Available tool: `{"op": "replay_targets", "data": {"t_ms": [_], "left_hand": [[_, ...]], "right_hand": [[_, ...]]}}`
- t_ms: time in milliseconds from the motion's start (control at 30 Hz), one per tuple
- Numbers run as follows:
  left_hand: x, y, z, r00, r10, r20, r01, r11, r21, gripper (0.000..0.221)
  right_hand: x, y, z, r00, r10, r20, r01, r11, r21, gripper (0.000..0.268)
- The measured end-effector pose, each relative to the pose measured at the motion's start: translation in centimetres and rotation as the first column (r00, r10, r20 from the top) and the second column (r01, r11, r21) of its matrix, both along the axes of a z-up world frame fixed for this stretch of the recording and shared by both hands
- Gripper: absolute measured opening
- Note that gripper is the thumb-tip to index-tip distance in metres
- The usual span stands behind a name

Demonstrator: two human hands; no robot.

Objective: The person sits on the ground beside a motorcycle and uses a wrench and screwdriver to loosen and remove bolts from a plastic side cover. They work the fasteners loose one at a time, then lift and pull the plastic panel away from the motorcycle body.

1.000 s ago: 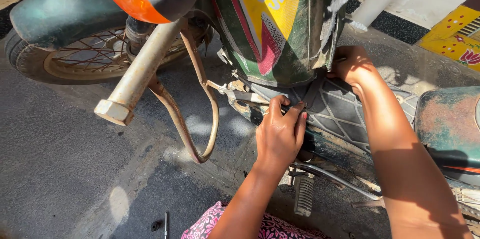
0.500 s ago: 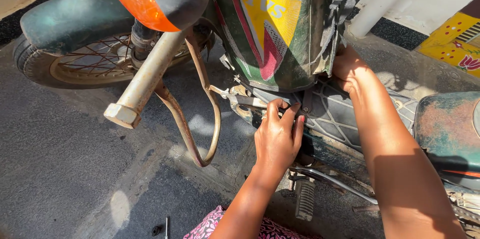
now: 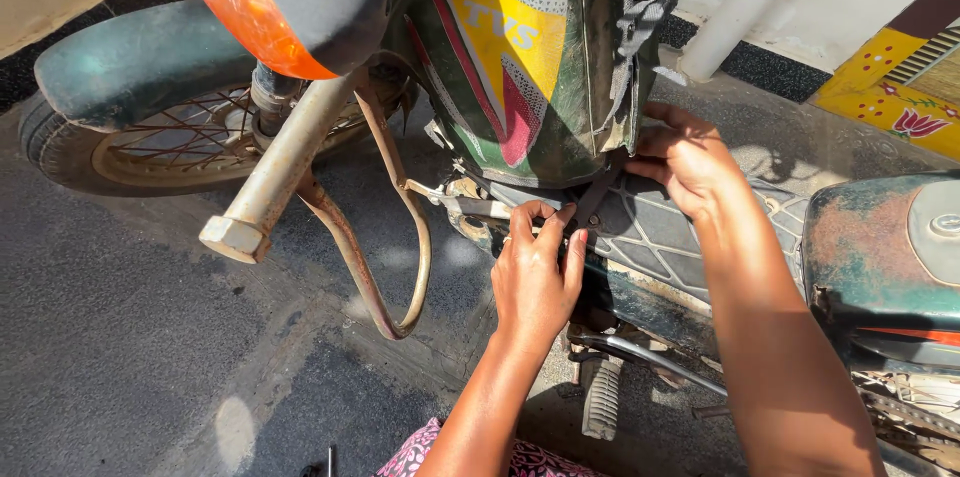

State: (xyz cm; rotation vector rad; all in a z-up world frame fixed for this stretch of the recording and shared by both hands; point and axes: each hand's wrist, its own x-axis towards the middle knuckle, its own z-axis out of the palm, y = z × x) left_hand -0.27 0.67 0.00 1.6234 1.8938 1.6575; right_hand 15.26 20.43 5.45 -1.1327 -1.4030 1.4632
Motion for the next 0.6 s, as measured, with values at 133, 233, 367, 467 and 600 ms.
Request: {"op": "replay_targets", "data": {"t_ms": [133, 233, 367, 467, 600], "left_hand": [[0.0, 0.1, -0.2, 1.000, -0.011, 0.007, 0.011, 1.000, -0.002, 0.031], [0.2, 0.1, -0.1, 1.000, -0.019, -0.011, 0.019, 1.000, 0.014, 0.030], [0.6, 0.1, 0.1, 0.997, -0.019, -0.071, 0.017, 0.999, -0.033, 0.032], [1.0, 0.1, 0.0, 0.989, -0.022, -0.148, 0.016, 0.999, -0.041, 0.037], [1.1, 0.3, 0.1, 0.978, -0.035, -0.203, 0.024, 0.998, -0.057, 0.039]], "right_hand": [[5.7, -2.6, -0.8, 0.996, -0.047, -0.072, 0.049, 0.998, 0.028, 0.035], [8.8, -5.6, -2.6, 0.971, -0.179, -0.157, 0.192, 0.979, 0.071, 0.028], [10.4, -9.7, -4.3, 0.978, -0.199, 0.064, 0.183, 0.963, 0.199, 0.041], [9.6, -12.1, -4.5, 0.921, -0.214, 0.325, 0.110, 0.944, 0.310, 0.051], [9.6, -14.6, -4.3, 0.692, -0.358, 0.627, -0.172, 0.762, 0.625, 0.048]]}}
